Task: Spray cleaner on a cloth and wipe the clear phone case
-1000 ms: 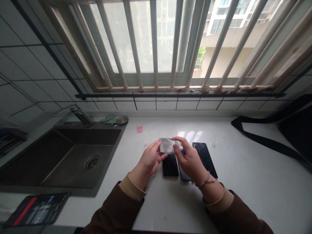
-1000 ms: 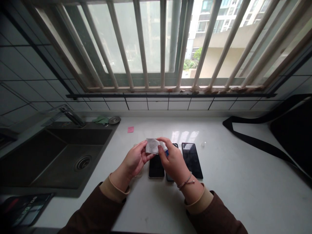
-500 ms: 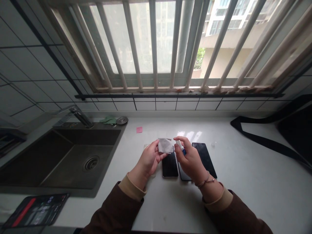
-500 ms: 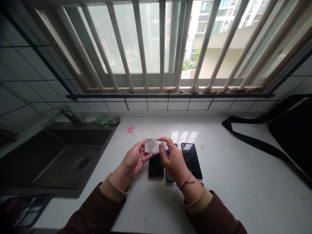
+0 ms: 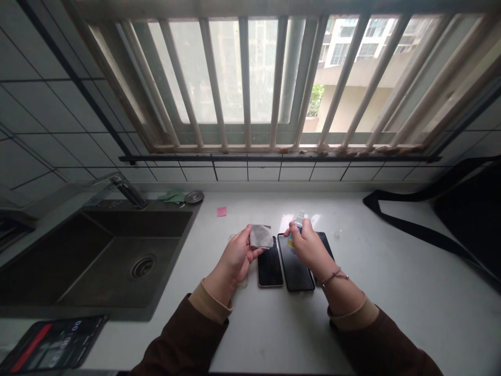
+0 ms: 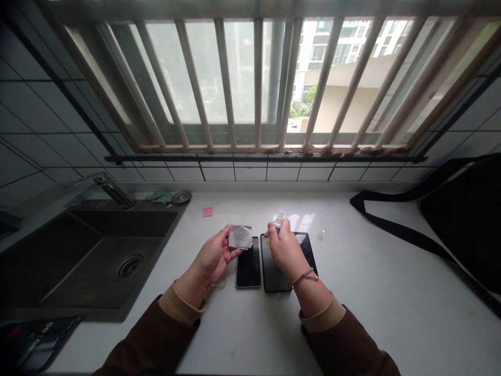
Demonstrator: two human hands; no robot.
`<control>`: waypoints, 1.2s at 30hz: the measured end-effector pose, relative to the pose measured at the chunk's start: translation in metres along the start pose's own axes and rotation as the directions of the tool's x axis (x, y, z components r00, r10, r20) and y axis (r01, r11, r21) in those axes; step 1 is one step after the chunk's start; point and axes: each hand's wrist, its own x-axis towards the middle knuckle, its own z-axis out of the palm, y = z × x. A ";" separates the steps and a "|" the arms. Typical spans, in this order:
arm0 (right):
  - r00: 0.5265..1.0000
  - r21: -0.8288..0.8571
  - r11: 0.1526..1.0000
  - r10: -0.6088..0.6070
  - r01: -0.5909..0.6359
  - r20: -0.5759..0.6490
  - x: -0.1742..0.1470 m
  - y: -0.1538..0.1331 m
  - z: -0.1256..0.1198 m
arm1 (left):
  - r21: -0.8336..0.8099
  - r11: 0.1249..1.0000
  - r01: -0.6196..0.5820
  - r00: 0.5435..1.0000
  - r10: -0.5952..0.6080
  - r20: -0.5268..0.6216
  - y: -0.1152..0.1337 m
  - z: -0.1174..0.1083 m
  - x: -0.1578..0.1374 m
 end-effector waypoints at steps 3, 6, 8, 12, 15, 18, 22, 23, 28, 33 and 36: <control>0.998 -0.093 0.993 -0.070 0.070 0.003 0.018 0.000 -0.009 | 0.013 0.999 -0.038 0.999 0.038 -0.029 0.000 -0.001 0.002; 0.992 -0.146 0.981 -0.128 0.126 -0.008 0.047 0.003 -0.015 | 0.032 0.998 -0.058 0.997 0.059 -0.049 0.001 -0.003 0.003; 0.989 -0.169 0.975 -0.149 0.145 -0.010 0.070 0.007 -0.015 | 0.038 0.997 -0.061 0.997 0.063 -0.055 0.000 -0.005 0.004; 0.988 -0.208 0.966 -0.156 0.151 -0.006 0.105 0.018 -0.009 | 0.034 0.997 -0.062 0.997 0.064 -0.050 -0.001 -0.008 0.006; 0.991 -0.232 0.964 -0.135 0.131 -0.001 0.116 0.025 0.000 | 0.027 0.997 -0.066 0.997 0.067 -0.039 -0.001 -0.009 0.007; 0.993 -0.248 0.962 -0.122 0.116 -0.007 0.116 0.031 0.007 | 0.027 0.998 -0.062 0.997 0.063 -0.039 0.000 -0.008 0.006; 0.990 -0.260 0.958 -0.136 0.122 -0.039 0.108 0.028 0.007 | 0.028 0.998 -0.062 0.998 0.063 -0.028 0.002 -0.004 0.002; 0.989 -0.265 0.957 -0.136 0.117 -0.056 0.104 0.025 0.005 | 0.025 0.998 -0.063 0.998 0.064 -0.025 0.003 -0.004 0.001; 0.870 -0.288 0.923 -0.348 0.253 -0.349 0.069 -0.012 -0.015 | 0.043 0.995 -0.086 0.996 0.086 -0.011 0.003 -0.003 -0.001; 0.930 0.012 0.933 -0.357 0.359 -0.083 0.016 -0.046 -0.015 | 0.014 0.986 -0.163 0.985 0.162 0.060 0.004 -0.003 -0.003; 0.938 0.333 0.941 -0.170 0.064 0.300 -0.003 -0.049 -0.001 | 0.029 0.984 -0.177 0.977 0.172 0.130 0.005 -0.003 -0.006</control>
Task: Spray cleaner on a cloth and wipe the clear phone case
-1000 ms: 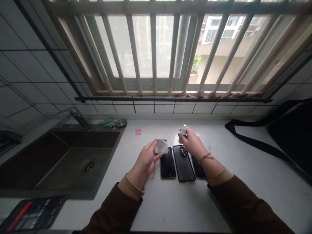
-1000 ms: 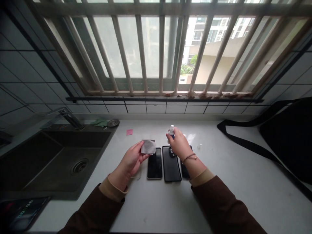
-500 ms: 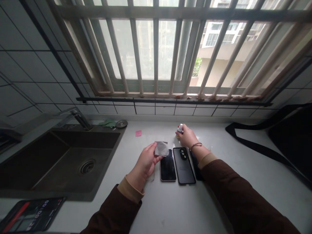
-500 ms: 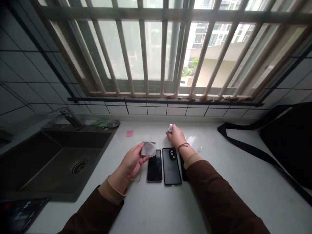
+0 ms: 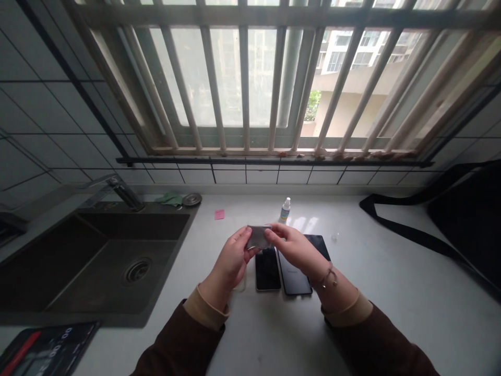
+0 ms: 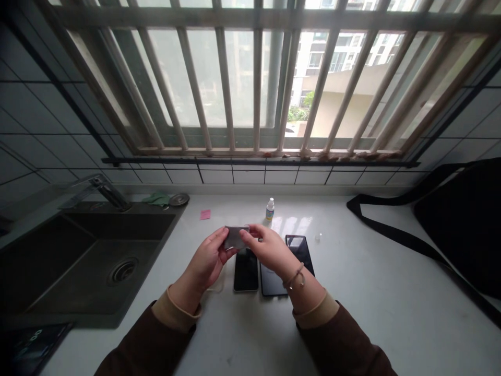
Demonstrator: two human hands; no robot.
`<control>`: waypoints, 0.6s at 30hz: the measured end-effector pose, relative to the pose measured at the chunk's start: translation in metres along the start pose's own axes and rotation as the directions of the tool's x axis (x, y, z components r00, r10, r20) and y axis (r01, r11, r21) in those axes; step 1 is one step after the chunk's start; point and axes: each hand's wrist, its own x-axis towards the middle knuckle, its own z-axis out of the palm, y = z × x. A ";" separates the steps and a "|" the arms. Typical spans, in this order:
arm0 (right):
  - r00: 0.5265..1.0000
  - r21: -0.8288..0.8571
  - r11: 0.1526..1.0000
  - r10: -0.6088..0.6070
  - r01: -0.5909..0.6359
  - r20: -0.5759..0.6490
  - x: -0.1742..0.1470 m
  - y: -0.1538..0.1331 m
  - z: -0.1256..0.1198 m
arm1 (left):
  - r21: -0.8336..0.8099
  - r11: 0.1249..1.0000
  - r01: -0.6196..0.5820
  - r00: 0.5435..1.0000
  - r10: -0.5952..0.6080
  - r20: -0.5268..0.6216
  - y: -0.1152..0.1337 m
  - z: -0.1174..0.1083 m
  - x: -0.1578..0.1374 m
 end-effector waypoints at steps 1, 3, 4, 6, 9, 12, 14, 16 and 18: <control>0.998 0.125 0.991 0.045 -0.051 0.048 -0.002 0.003 0.005 | 0.013 1.000 0.002 1.000 -0.002 0.016 0.000 0.000 -0.001; 0.994 0.320 0.942 0.089 -0.103 0.059 -0.002 0.009 0.012 | 0.035 0.999 0.006 0.999 -0.007 0.035 0.001 0.002 -0.002; 0.994 0.382 0.918 0.099 -0.106 0.037 -0.002 0.011 0.014 | 0.041 0.999 0.005 0.999 -0.006 0.038 0.001 0.003 -0.003; 0.994 0.456 0.885 0.106 -0.091 -0.006 -0.001 0.016 0.017 | 0.052 0.999 0.006 0.999 -0.008 0.047 0.000 0.004 -0.003; 0.990 0.515 0.854 0.122 -0.070 -0.067 0.001 0.023 0.019 | 0.157 0.988 -0.011 0.999 0.004 0.042 0.004 0.001 0.000; 0.977 0.508 0.858 0.162 -0.071 -0.136 0.001 0.032 0.019 | 0.577 0.807 -0.128 0.985 0.169 -0.019 0.018 -0.013 0.005; 0.971 0.484 0.872 0.168 -0.066 -0.170 0.000 0.038 0.018 | 0.908 0.395 -0.141 0.924 0.382 -0.023 0.029 -0.028 0.009; 0.966 0.479 0.876 0.171 -0.060 -0.192 0.001 0.042 0.017 | 1.000 0.010 0.025 0.892 0.452 -0.026 0.039 -0.043 0.011; 0.964 0.483 0.874 0.172 -0.055 -0.202 0.001 0.044 0.017 | 0.966 -0.174 0.189 0.926 0.358 -0.117 0.043 -0.054 0.012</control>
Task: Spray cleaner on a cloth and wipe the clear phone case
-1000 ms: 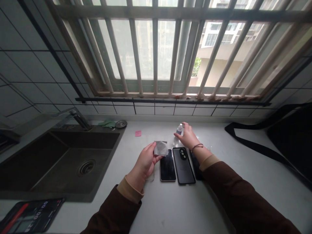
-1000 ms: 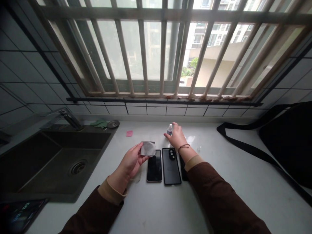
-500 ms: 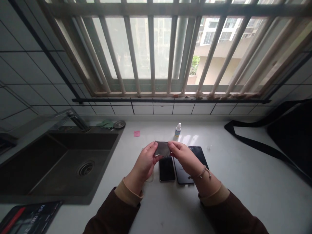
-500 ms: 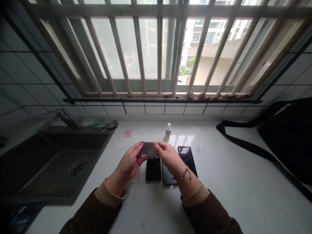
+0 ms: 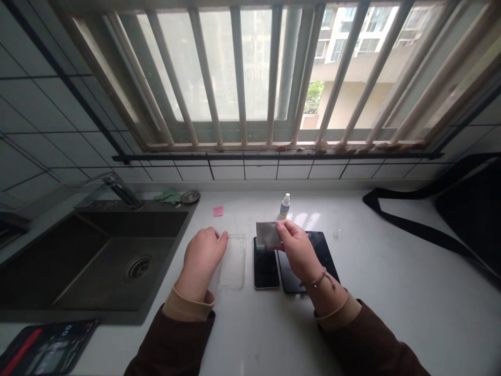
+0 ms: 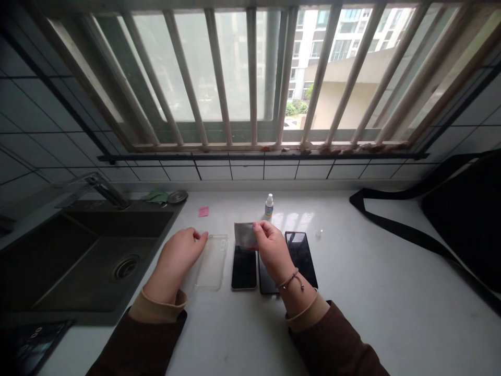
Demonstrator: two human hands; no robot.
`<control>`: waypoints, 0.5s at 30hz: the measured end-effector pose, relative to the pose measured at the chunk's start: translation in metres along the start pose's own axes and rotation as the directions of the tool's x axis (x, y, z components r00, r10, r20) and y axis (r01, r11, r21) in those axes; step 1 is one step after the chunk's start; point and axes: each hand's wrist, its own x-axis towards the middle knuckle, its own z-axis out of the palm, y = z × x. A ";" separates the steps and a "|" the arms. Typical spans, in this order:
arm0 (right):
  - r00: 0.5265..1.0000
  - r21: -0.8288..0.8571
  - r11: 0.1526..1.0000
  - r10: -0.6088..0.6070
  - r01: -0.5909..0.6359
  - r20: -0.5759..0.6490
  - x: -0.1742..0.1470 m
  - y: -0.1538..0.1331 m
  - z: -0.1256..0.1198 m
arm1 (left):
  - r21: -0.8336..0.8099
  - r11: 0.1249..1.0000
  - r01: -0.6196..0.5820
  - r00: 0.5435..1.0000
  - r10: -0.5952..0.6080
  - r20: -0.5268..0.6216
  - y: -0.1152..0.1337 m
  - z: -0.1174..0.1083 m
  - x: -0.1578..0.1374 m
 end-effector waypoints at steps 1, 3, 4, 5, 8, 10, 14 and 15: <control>1.000 -0.004 1.000 -0.006 0.006 0.001 0.000 0.001 0.000 | 0.053 0.998 0.026 0.998 -0.029 0.060 -0.004 0.001 0.001; 1.000 -0.020 1.000 -0.017 0.017 0.006 0.001 0.001 -0.001 | 0.076 0.996 0.039 0.990 -0.049 0.134 -0.007 0.003 0.000; 1.000 -0.028 0.999 -0.020 0.020 0.009 0.001 0.002 -0.001 | 0.063 0.997 0.033 0.989 -0.042 0.144 -0.007 0.005 -0.002; 1.000 -0.035 0.999 -0.020 0.020 0.010 0.001 0.002 -0.001 | 0.044 0.999 0.028 0.989 -0.034 0.145 -0.007 0.006 -0.003; 1.000 -0.052 0.999 -0.005 0.006 0.016 0.001 0.003 -0.001 | -0.024 0.999 0.036 0.990 -0.032 0.139 -0.003 0.008 -0.004; 0.999 -0.072 0.997 0.009 -0.005 0.044 0.000 0.003 0.000 | -0.093 0.994 0.049 0.992 -0.037 0.120 0.000 0.008 -0.004; 0.978 -0.076 0.997 0.031 -0.016 0.208 -0.007 -0.003 0.005 | -0.322 0.946 0.042 0.996 -0.013 0.091 0.008 0.009 -0.001; 0.966 -0.067 0.998 0.036 -0.019 0.255 -0.009 -0.006 0.007 | -0.395 0.918 0.039 0.995 0.000 0.098 0.010 0.010 -0.001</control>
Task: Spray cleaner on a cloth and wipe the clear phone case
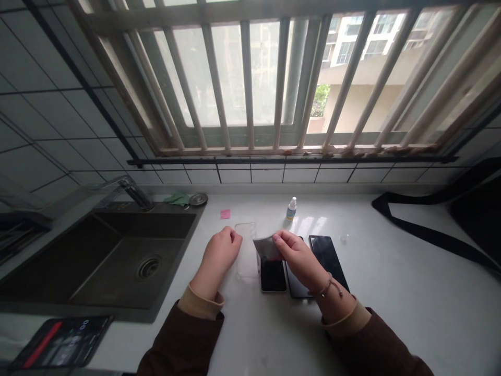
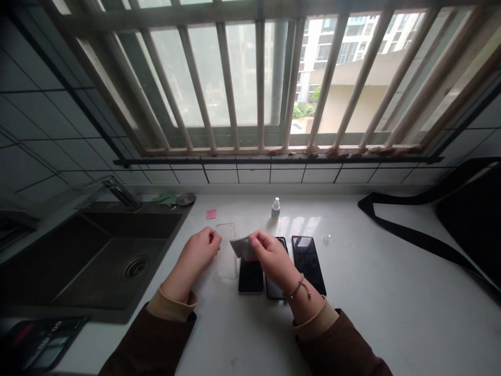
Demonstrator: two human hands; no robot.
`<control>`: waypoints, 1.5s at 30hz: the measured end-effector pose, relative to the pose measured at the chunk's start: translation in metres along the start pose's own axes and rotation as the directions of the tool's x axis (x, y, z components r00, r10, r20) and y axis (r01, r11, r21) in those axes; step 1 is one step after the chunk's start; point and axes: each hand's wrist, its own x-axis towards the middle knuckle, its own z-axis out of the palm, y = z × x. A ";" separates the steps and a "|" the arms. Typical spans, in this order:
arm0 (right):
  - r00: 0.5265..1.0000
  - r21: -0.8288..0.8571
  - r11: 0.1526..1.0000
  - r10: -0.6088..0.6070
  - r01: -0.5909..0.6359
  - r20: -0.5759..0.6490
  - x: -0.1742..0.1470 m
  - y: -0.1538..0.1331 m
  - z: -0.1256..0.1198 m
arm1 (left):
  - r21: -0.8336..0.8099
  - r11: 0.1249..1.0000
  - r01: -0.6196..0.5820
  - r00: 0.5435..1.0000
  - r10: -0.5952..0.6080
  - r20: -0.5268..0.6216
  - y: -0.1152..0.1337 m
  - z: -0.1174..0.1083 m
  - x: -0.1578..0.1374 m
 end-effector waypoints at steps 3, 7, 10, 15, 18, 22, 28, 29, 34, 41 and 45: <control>0.997 0.027 1.000 -0.005 0.003 0.078 -0.005 -0.005 0.004 | -0.231 0.973 -0.017 0.999 0.027 0.038 0.002 0.009 0.000; 0.999 0.031 0.999 -0.027 0.026 0.037 -0.006 -0.003 0.002 | -0.489 0.872 0.016 0.997 0.026 0.078 0.005 0.022 -0.002; 1.000 0.035 0.999 -0.003 0.004 -0.027 -0.003 0.000 0.001 | -0.658 0.743 0.120 0.978 0.024 0.206 0.011 0.027 -0.006; 0.991 0.137 0.990 0.060 -0.044 -0.117 0.001 0.001 0.000 | -0.805 0.173 0.567 0.808 0.071 0.585 0.026 0.028 -0.017; 0.986 0.175 0.982 0.093 -0.068 -0.139 0.004 0.003 -0.001 | -0.767 0.116 0.632 0.750 0.157 0.642 0.029 0.027 -0.020; 0.960 0.244 0.969 0.090 -0.023 -0.266 0.007 0.006 -0.005 | -0.744 0.087 0.662 0.717 0.217 0.663 0.029 0.028 -0.021; 0.793 -0.347 0.907 -0.388 0.239 -0.470 0.000 -0.001 -0.011 | -0.778 0.150 0.610 0.746 0.222 0.628 0.035 0.034 -0.031; 0.765 -0.512 0.823 -0.490 0.246 -0.419 -0.002 -0.001 -0.010 | -0.776 0.152 0.612 0.741 0.233 0.630 0.037 0.036 -0.034; 0.756 -0.854 0.365 -0.653 0.371 0.050 -0.003 0.012 0.003 | -0.760 0.142 0.635 0.697 0.319 0.642 0.039 0.050 -0.043; 0.679 -0.838 0.229 -0.704 0.496 0.209 -0.002 0.013 0.011 | -0.764 0.128 0.632 0.696 0.339 0.633 0.040 0.053 -0.045; 0.675 -0.809 0.240 -0.697 0.537 0.241 -0.004 0.008 0.012 | -0.773 0.069 0.631 0.703 0.370 0.607 0.041 0.053 -0.046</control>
